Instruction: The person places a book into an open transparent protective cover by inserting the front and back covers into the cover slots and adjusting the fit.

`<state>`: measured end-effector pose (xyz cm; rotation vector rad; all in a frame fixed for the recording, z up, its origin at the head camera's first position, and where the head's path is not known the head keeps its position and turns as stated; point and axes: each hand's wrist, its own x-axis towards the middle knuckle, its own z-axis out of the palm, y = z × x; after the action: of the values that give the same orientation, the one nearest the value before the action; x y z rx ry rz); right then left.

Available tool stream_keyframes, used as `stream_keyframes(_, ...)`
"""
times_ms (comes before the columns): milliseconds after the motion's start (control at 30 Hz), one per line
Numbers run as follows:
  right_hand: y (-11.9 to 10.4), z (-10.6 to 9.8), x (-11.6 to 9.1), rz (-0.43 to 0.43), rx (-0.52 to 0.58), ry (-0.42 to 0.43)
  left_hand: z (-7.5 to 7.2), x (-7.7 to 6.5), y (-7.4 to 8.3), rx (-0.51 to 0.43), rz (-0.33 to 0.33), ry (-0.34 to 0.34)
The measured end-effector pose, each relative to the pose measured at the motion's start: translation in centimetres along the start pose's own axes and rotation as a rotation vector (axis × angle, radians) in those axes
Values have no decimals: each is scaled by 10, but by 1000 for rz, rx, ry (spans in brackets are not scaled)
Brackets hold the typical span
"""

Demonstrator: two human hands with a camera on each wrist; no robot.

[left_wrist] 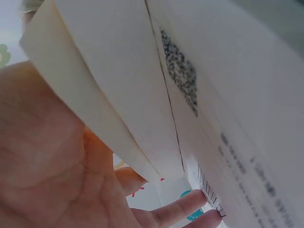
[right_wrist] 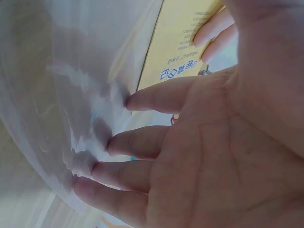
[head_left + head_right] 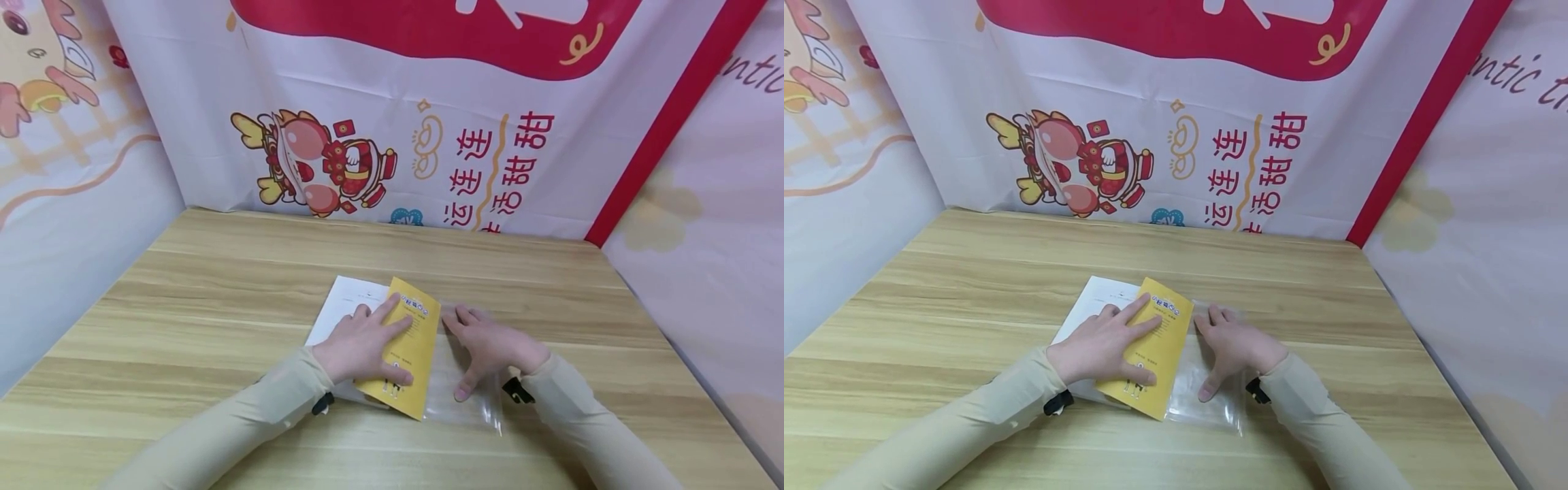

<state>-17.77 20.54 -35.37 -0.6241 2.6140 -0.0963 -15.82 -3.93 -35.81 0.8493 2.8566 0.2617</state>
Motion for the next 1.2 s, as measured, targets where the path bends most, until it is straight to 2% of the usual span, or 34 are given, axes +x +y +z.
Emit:
stream_keyframes(200,0,0,0,-27,-8,16,-2,-1,1,-16,-29,7)
stream_keyframes(467,-2,-1,1,-53,-6,41,-7,-3,-3,-21,-61,-18)
stream_keyframes(867,-1,0,0,-69,68,69,-9,-1,-7,10,5,-44)
stream_keyframes(1200,-2,1,-1,-48,43,24,-3,3,-7,9,55,-37)
